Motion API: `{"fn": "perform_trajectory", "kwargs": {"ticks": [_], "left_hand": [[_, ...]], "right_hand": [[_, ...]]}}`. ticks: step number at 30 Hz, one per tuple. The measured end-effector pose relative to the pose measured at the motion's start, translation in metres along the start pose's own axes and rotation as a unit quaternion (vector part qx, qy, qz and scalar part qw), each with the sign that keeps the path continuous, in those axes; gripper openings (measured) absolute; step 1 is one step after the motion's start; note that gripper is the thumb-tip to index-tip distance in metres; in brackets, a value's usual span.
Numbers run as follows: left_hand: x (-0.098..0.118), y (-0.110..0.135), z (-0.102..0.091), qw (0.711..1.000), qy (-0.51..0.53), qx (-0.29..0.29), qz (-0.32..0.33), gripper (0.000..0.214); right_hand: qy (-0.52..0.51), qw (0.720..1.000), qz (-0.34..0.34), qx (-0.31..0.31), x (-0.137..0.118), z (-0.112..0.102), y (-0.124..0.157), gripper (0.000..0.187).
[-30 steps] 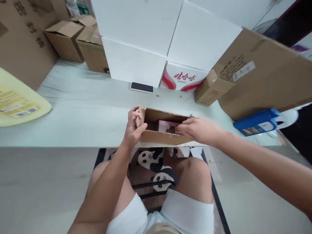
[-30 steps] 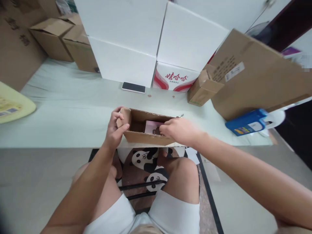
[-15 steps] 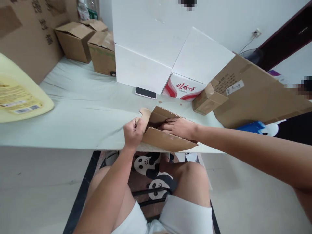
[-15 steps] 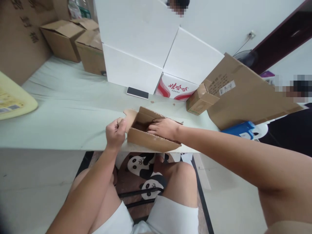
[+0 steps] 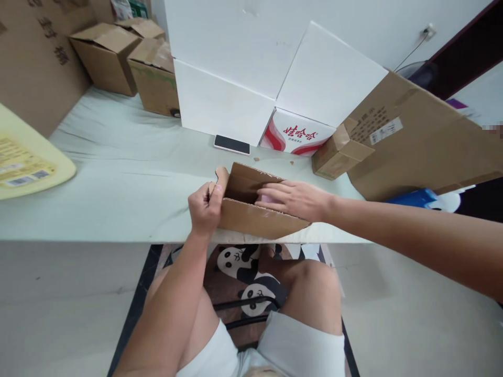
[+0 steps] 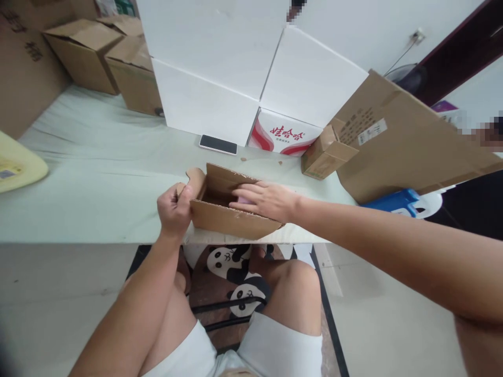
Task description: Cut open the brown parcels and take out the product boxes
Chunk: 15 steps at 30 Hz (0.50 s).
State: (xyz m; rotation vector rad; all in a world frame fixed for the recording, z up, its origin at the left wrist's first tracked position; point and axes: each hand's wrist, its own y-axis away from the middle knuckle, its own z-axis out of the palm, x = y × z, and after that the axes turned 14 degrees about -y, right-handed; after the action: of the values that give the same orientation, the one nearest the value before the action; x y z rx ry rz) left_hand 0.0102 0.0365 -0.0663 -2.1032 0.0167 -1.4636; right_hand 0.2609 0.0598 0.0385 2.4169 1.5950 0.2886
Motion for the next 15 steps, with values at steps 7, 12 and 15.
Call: {"fn": "perform_trajectory", "kwargs": {"ticks": [7, 12, 15], "left_hand": [[-0.004, 0.000, 0.000, 1.000, 0.001, 0.004, -0.023, 0.047], [-0.013, -0.009, -0.001, 0.995, 0.018, 0.082, -0.057, 0.042], [-0.020, -0.020, -0.004, 0.979, 0.068, 0.175, -0.083, 0.040]], "right_hand": [[-0.034, 0.998, -0.055, -0.025, 0.007, -0.032, -0.034, 0.038], [-0.076, 0.978, 0.086, 0.176, 0.002, -0.105, 0.030, 0.054], [-0.133, 0.914, 0.186, 0.335, 0.004, -0.110, 0.079, 0.081]]}}
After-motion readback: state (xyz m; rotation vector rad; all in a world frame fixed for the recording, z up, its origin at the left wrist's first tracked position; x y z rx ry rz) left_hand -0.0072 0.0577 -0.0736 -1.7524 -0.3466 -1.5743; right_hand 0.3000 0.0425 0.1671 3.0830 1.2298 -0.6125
